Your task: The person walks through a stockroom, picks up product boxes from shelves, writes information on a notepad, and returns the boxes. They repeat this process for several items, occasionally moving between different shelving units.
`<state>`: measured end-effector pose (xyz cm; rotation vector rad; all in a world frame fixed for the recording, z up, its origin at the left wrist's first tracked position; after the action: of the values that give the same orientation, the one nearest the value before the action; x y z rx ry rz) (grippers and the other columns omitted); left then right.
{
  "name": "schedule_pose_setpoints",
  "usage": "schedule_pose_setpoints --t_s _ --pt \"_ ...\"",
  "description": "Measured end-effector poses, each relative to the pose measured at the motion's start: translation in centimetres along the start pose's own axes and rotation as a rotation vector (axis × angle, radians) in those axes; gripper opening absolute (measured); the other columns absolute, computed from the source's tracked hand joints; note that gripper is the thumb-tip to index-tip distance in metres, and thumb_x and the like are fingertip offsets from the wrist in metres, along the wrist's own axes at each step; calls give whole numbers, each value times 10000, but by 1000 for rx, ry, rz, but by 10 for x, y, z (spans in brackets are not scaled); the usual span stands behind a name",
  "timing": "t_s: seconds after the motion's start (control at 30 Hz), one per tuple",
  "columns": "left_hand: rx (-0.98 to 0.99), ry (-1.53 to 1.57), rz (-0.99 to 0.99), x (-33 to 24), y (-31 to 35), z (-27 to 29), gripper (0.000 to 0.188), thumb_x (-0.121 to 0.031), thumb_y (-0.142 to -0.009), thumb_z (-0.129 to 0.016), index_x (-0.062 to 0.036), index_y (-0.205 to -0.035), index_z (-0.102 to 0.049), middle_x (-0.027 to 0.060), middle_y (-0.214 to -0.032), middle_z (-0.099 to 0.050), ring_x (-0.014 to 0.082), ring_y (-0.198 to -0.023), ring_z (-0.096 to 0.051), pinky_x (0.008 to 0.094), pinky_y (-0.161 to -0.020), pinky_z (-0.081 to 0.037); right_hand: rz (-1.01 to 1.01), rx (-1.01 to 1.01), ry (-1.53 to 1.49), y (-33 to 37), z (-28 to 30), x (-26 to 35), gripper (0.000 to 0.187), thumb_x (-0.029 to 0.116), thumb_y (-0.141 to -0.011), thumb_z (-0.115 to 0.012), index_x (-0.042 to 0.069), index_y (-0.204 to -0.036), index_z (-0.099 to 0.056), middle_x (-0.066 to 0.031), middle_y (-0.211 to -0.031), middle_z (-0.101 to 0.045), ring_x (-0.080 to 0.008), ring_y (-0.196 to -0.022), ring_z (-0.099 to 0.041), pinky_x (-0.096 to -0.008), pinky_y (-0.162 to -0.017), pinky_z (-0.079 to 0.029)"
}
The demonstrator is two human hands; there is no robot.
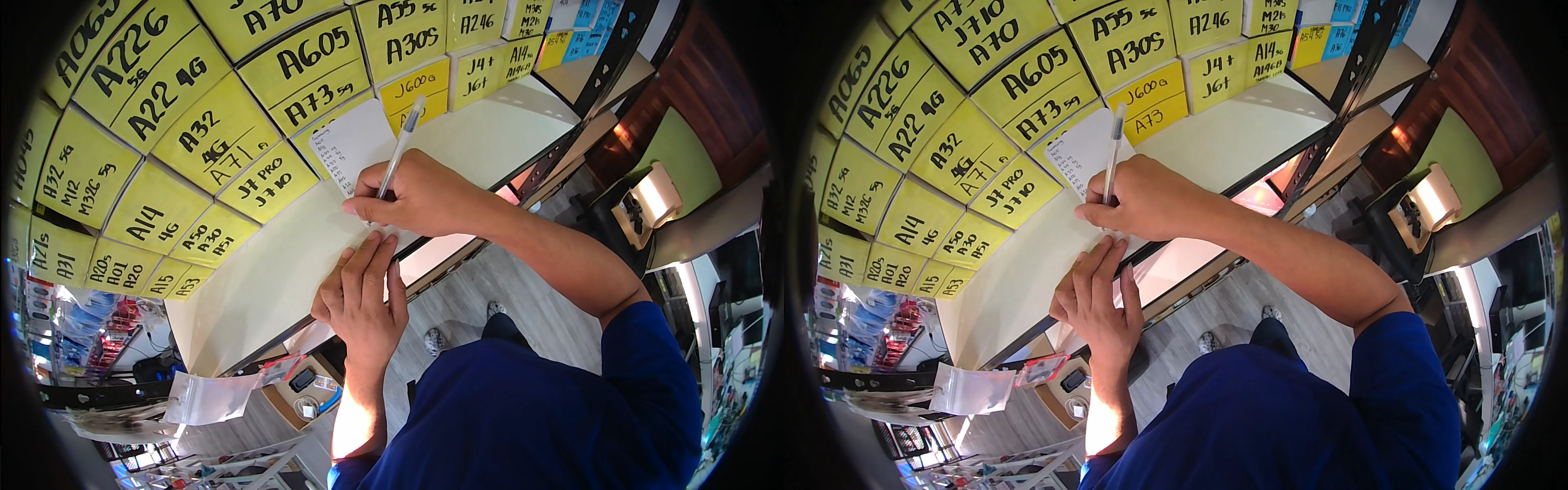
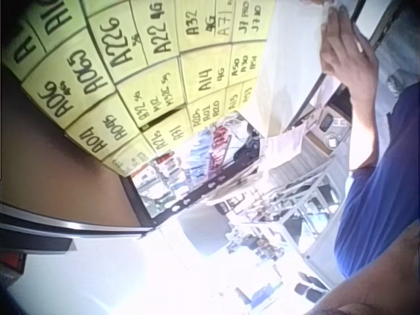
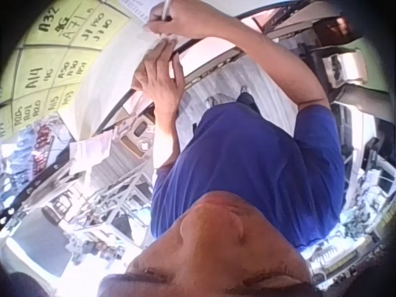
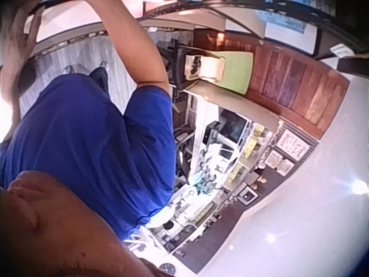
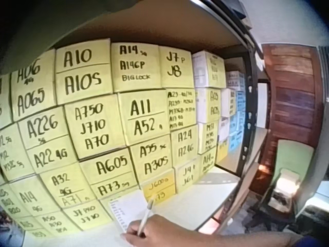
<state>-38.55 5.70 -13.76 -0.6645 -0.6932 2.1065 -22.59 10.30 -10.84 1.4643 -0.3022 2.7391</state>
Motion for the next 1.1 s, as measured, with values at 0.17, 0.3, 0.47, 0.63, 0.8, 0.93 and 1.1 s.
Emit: schedule_pose_setpoints --t_s 0.17,0.3,0.47,0.63,0.8,0.93,1.1 --pt "-6 -3 -1 0 1 -1 422 -214 -972 -737 -257 -1391 -711 -96 -1427 -668 184 -1295 -537 382 -1077 -270 9 33 29 0 -1 2 326 305 -1028 -741 -3 -921 -748 -68 -716 -693 -114 -629 -570 -318 -594 -459" --pt "-15 -6 -11 -1 0 0 429 -220 -968 -740 -253 -1395 -707 -94 -1427 -667 187 -1298 -527 388 -1076 -268 -2 9 -14 0 0 -5 329 302 -1029 -738 -2 -904 -737 -69 -687 -663 -124 -604 -527 -332 -581 -438" --pt "-12 -11 -14 -1 0 0 438 -222 -964 -743 -249 -1400 -702 -93 -1428 -667 186 -1294 -523 387 -1074 -269 71 -37 73 2 1 4 322 292 -1027 -733 -6 -905 -730 -76 -674 -645 -147 -587 -510 -341 -581 -436" --pt "-17 0 -15 -1 0 0 432 -220 -964 -742 -254 -1392 -704 -99 -1431 -666 175 -1294 -523 379 -1071 -268 44 -11 39 1 2 1 313 285 -1026 -728 -7 -913 -726 -102 -673 -644 -155 -593 -538 -347 -587 -443" --pt "-21 -40 -4 -1 0 1 432 -254 -937 -792 -272 -1365 -733 -136 -1403 -678 148 -1295 -542 355 -1089 -279 49 21 40 1 1 4 311 286 -1027 -725 -7 -922 -726 -125 -673 -648 -175 -602 -570 -357 -598 -452" --pt "-13 -40 -4 -1 0 1 436 -255 -939 -790 -272 -1371 -729 -133 -1405 -678 150 -1293 -541 356 -1088 -279 43 25 16 0 2 3 309 282 -1027 -723 -10 -925 -727 -132 -677 -651 -194 -600 -574 -363 -599 -453" --pt "-20 -37 -3 -2 -2 1 430 -254 -940 -789 -267 -1366 -730 -122 -1401 -682 156 -1283 -543 355 -1086 -279 85 -18 57 1 5 4 312 281 -1032 -718 -5 -909 -728 -122 -659 -647 -189 -575 -553 -370 -585 -448"
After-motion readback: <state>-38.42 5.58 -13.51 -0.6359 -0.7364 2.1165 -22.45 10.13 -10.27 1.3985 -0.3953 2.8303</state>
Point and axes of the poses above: each hand's wrist, its own y-axis away from the middle knuckle, its own z-axis out of the back of the hand, x = y × z, the point moved 10 cm from there along -y, towards the middle knuckle
